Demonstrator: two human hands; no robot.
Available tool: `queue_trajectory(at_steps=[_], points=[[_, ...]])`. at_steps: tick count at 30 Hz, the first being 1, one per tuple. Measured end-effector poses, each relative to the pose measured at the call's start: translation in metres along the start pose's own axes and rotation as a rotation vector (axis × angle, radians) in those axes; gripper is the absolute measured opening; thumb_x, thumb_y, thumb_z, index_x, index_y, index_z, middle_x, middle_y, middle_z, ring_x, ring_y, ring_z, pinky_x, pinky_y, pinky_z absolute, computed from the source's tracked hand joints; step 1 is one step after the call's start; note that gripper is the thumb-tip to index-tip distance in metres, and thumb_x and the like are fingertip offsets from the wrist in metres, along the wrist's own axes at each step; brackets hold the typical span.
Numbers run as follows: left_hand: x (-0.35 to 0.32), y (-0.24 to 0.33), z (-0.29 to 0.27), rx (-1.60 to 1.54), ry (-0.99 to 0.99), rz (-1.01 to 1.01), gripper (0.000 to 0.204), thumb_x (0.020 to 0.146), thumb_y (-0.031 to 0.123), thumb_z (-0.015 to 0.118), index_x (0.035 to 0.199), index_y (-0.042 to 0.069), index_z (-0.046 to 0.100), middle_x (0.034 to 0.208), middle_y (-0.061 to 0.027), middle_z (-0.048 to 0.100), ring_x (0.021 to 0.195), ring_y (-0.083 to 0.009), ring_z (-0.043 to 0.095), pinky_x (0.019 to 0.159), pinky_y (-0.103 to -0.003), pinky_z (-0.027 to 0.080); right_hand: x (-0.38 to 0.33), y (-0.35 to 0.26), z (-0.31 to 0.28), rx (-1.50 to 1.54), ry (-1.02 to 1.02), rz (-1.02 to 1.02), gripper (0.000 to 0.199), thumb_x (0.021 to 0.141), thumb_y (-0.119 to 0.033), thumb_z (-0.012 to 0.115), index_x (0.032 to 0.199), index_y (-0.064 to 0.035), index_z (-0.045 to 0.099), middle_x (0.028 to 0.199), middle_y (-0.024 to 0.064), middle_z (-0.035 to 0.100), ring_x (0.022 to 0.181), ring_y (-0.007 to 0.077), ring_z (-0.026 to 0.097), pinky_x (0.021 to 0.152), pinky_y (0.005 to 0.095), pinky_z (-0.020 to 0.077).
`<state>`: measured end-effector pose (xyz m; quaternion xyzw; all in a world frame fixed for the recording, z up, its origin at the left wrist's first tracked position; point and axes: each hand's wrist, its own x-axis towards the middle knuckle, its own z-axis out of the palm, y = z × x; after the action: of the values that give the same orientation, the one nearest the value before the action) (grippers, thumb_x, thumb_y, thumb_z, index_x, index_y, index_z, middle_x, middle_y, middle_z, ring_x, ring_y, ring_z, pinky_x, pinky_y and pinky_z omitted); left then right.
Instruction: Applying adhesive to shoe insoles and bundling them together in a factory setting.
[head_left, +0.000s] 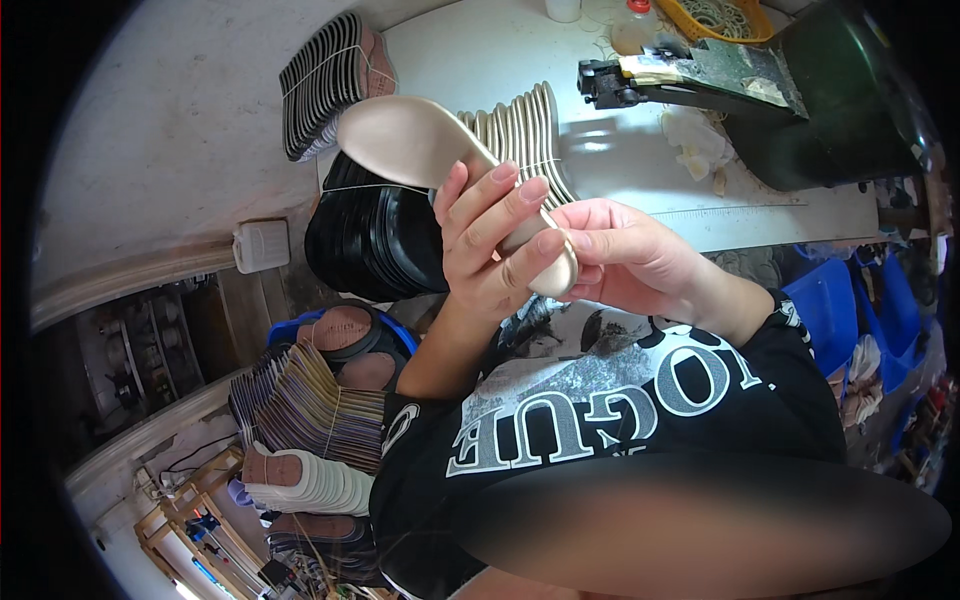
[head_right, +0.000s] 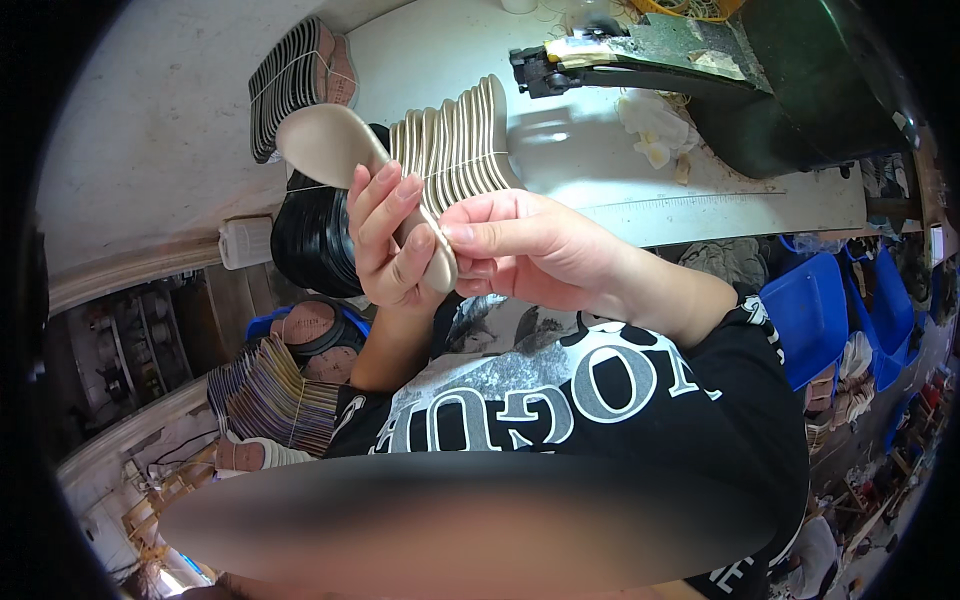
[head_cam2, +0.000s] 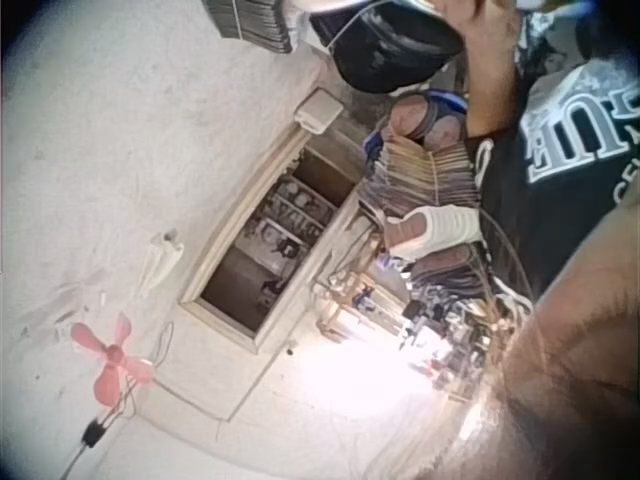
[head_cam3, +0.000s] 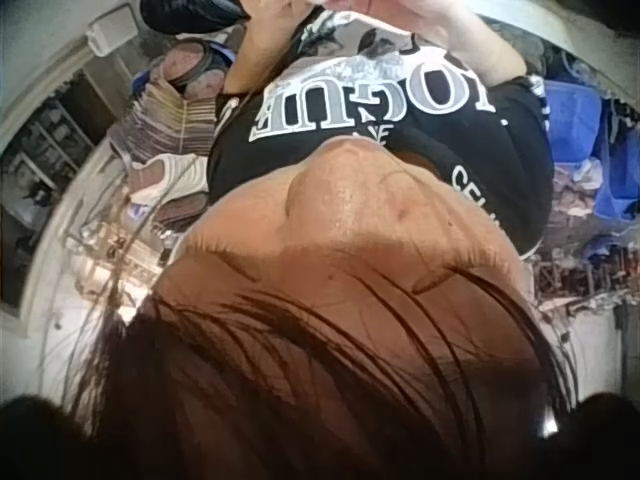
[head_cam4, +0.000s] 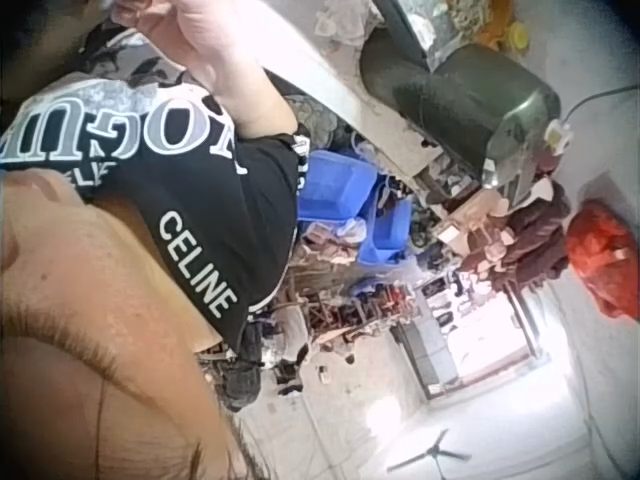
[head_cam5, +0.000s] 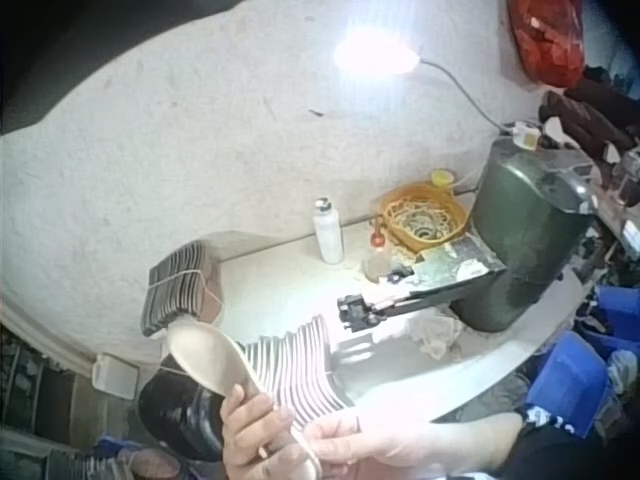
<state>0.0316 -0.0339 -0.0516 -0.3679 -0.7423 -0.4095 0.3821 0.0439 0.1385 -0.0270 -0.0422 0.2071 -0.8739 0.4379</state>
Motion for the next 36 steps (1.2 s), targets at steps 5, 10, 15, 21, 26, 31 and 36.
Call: queue_trajectory(at_steps=[5, 10, 15, 21, 26, 31, 36], points=[[0.01, -0.005, -0.009, -0.014, -0.029, 0.15, 0.027, 0.09, 0.018, 0.058, 0.117, 0.02, 0.062, 0.118, -0.0105, 0.064, 0.116, -0.0285, 0.057, 0.112, -0.049, 0.028, -0.005, -0.002, 0.012, -0.013, -0.031, -0.051, 0.019, 0.092, -0.022, 0.063, 0.089, -0.0027, 0.061, 0.079, 0.0007, 0.058, 0.072, 0.0089, 0.052, 0.069, 0.0235, 0.0425], [-0.015, -0.036, -0.045, 0.292, 0.484, -0.146, 0.038, 0.098, 0.023, 0.046, 0.121, -0.008, 0.049, 0.126, -0.0269, 0.052, 0.115, -0.038, 0.054, 0.102, -0.047, 0.042, -0.024, -0.031, -0.002, -0.373, -0.588, -0.565, 0.014, 0.088, -0.015, 0.064, 0.08, -0.0054, 0.058, 0.075, 0.0044, 0.056, 0.064, 0.0136, 0.051, 0.058, 0.0286, 0.0409], [-0.005, 0.007, -0.033, 0.141, -0.183, 0.105, 0.022, 0.089, 0.034, 0.057, 0.106, 0.024, 0.066, 0.119, -0.0082, 0.063, 0.119, -0.0291, 0.054, 0.111, -0.051, 0.022, -0.003, 0.0, 0.005, -0.402, 0.176, -0.147, 0.026, 0.097, -0.023, 0.055, 0.112, -0.0012, 0.057, 0.099, 0.0025, 0.061, 0.09, 0.0065, 0.055, 0.082, 0.0219, 0.044], [-0.004, 0.005, -0.023, 0.038, -0.185, -0.083, 0.027, 0.087, 0.024, 0.053, 0.106, 0.023, 0.072, 0.118, 0.0004, 0.066, 0.119, -0.022, 0.055, 0.113, -0.048, 0.009, 0.002, 0.0, 0.004, -0.414, 0.11, -0.173, 0.025, 0.097, -0.026, 0.056, 0.107, -0.0034, 0.056, 0.091, -0.0036, 0.054, 0.082, 0.0038, 0.049, 0.077, 0.0206, 0.0424], [-0.011, 0.0, -0.02, -0.021, -0.155, -0.157, 0.025, 0.084, 0.024, 0.058, 0.104, 0.018, 0.073, 0.113, -0.0038, 0.067, 0.116, -0.0231, 0.057, 0.114, -0.046, 0.01, 0.006, 0.006, -0.001, -0.325, 0.18, -0.18, 0.023, 0.098, -0.026, 0.055, 0.102, -0.0039, 0.056, 0.087, -0.0032, 0.054, 0.08, 0.0051, 0.05, 0.074, 0.0209, 0.0436], [-0.014, 0.001, -0.017, -0.068, -0.058, -0.188, 0.027, 0.08, 0.026, 0.063, 0.102, 0.013, 0.073, 0.106, -0.0072, 0.069, 0.106, -0.0225, 0.062, 0.11, -0.043, 0.018, 0.007, 0.014, -0.004, -0.113, 0.128, 0.01, 0.026, 0.098, -0.029, 0.053, 0.096, -0.0043, 0.059, 0.081, -0.0015, 0.054, 0.073, 0.0069, 0.052, 0.071, 0.0238, 0.0454], [-0.008, -0.001, -0.017, -0.023, -0.046, -0.129, 0.029, 0.078, 0.027, 0.064, 0.102, 0.012, 0.072, 0.105, -0.0068, 0.069, 0.103, -0.0222, 0.063, 0.107, -0.042, 0.022, 0.009, 0.008, 0.0, -0.099, 0.142, 0.0, 0.025, 0.096, -0.03, 0.056, 0.093, -0.0058, 0.058, 0.079, -0.0023, 0.053, 0.072, 0.0073, 0.05, 0.071, 0.0249, 0.0446]])
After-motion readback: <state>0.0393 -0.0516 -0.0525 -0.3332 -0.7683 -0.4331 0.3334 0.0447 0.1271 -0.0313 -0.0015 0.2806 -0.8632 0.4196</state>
